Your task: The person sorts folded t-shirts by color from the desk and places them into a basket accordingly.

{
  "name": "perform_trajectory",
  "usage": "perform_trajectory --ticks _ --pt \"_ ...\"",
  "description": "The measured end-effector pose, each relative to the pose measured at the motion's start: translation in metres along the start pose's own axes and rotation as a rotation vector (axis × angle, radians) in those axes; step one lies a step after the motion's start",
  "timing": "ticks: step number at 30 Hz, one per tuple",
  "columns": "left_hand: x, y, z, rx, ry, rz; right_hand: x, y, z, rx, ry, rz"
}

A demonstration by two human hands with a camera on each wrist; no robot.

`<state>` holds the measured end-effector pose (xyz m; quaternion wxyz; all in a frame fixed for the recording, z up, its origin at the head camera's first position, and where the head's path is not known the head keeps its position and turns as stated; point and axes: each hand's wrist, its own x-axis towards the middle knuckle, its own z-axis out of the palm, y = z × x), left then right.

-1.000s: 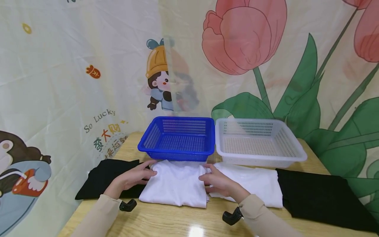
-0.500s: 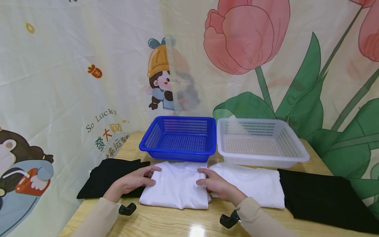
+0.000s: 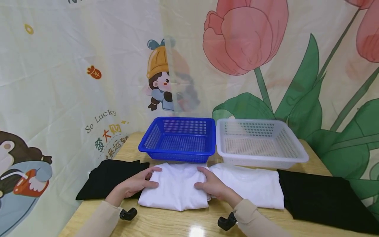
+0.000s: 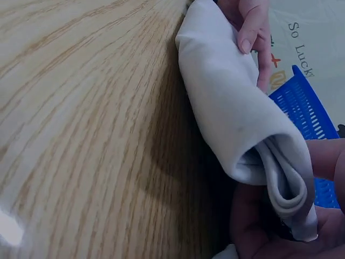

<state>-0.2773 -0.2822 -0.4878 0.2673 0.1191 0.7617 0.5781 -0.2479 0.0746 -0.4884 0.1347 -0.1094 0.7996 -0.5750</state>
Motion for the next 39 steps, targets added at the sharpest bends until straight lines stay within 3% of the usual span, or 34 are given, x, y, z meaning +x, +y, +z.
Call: perform_trajectory --ticks 9,17,20,25,29,33,36,39 --pt "-0.002 -0.001 0.002 0.068 0.072 -0.008 -0.002 0.006 0.007 -0.127 -0.004 -0.067" --pt "-0.020 0.008 -0.005 0.083 0.088 -0.017 -0.013 -0.004 0.006 -0.173 -0.038 -0.159" --pt "-0.032 0.024 -0.007 0.105 0.088 0.000 -0.018 -0.016 0.002 -0.199 -0.066 -0.220" --pt "-0.052 0.062 -0.013 0.162 0.062 0.037 -0.027 -0.050 -0.010 -0.220 -0.121 -0.286" --pt "-0.059 0.094 -0.017 0.193 0.075 0.090 -0.029 -0.081 -0.026 -0.209 -0.098 -0.346" --pt "-0.049 0.118 -0.018 0.198 0.183 0.175 -0.016 -0.101 -0.046 -0.195 -0.006 -0.384" --pt "-0.031 0.128 -0.022 0.212 0.275 0.217 0.001 -0.110 -0.061 -0.180 0.066 -0.353" --pt "-0.011 0.136 -0.029 0.210 0.322 0.230 0.019 -0.115 -0.073 -0.187 0.114 -0.323"
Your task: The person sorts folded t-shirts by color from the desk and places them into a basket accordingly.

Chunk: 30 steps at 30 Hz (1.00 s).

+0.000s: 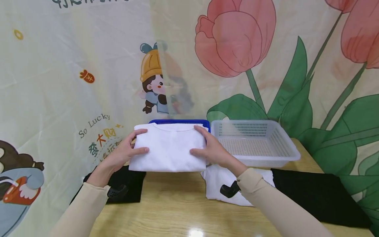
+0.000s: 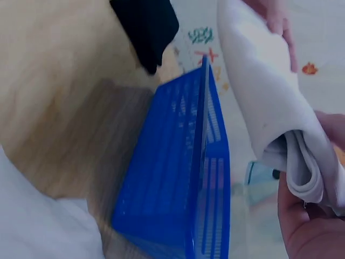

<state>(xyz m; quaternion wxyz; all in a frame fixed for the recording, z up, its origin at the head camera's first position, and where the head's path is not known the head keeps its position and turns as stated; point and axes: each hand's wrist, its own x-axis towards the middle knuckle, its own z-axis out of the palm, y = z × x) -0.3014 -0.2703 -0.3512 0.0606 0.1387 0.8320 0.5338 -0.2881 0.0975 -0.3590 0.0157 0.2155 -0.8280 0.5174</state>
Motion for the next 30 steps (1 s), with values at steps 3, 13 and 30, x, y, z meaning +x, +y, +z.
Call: perform_trajectory --ticks 3,13,30 --pt "0.024 -0.003 -0.004 -0.007 0.010 0.004 0.017 0.004 -0.005 -0.037 0.009 0.021" --pt "0.089 -0.016 -0.018 -0.013 0.014 -0.034 0.065 0.025 -0.002 -0.007 0.051 0.039" --pt "0.135 -0.060 -0.003 0.053 0.077 -0.104 0.093 0.074 0.024 -0.067 0.145 0.141"
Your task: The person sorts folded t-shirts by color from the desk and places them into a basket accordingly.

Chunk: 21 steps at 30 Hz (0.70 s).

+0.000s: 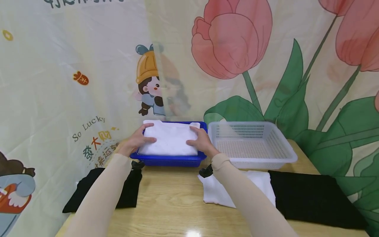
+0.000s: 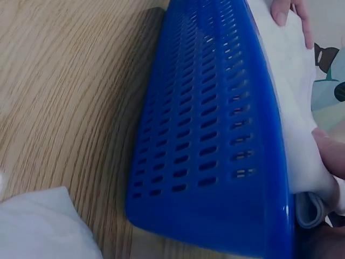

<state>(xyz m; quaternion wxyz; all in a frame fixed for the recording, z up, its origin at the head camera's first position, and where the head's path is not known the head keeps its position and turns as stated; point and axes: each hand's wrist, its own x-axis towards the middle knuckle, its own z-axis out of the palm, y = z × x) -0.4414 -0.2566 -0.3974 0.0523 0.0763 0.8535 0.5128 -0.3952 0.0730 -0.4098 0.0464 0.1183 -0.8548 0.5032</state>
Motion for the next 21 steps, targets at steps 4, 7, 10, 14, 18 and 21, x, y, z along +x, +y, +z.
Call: perform_trajectory --ticks 4,7,10,14,18,21 --pt "0.006 -0.006 0.005 0.022 0.021 -0.010 0.002 -0.001 0.006 -0.025 0.006 0.037" --pt "0.010 -0.012 0.009 0.033 0.008 -0.002 0.005 0.000 0.010 -0.037 -0.009 0.062" --pt "0.013 -0.019 0.011 0.037 -0.011 0.017 0.008 0.001 0.013 -0.050 -0.017 0.075" --pt "0.016 -0.027 0.013 0.045 -0.016 0.024 0.011 0.003 0.016 -0.084 -0.018 0.080" --pt "0.015 -0.027 0.013 0.091 -0.012 0.026 0.014 0.005 0.021 -0.100 -0.029 0.076" --pt "0.015 -0.026 0.012 0.134 -0.004 0.023 0.015 0.007 0.026 -0.110 -0.027 0.074"
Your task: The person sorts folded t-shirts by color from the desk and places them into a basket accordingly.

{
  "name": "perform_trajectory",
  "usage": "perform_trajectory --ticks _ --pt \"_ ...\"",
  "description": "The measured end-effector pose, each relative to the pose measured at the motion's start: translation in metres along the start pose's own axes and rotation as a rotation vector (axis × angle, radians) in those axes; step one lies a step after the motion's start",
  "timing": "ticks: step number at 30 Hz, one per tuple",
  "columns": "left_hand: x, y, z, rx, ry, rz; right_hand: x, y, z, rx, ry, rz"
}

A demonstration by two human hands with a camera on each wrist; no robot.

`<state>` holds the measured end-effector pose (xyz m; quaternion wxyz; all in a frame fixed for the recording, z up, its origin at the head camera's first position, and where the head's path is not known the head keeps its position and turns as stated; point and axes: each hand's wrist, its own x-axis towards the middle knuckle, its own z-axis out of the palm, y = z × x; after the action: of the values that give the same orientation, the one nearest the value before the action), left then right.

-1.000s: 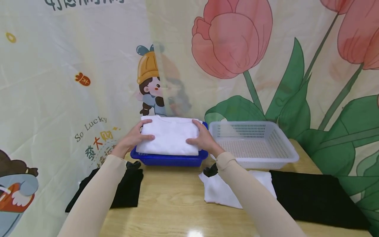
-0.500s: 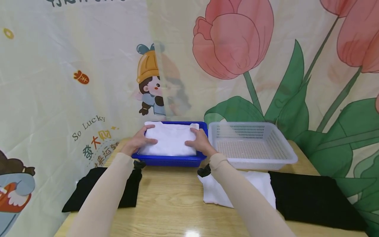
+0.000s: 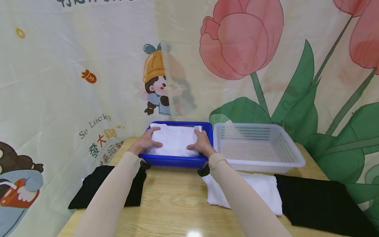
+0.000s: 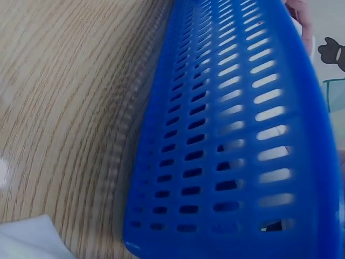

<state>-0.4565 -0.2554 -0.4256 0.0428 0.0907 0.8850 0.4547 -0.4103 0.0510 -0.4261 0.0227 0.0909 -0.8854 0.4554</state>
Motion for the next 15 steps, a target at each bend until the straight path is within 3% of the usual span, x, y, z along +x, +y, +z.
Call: perform_trajectory --ticks 7,15 --pt "0.004 0.004 0.005 0.145 0.011 -0.029 0.004 0.003 0.013 -0.071 -0.017 0.048" --pt "0.015 -0.005 0.016 0.217 -0.006 -0.092 0.004 0.006 0.016 -0.117 -0.029 0.084"
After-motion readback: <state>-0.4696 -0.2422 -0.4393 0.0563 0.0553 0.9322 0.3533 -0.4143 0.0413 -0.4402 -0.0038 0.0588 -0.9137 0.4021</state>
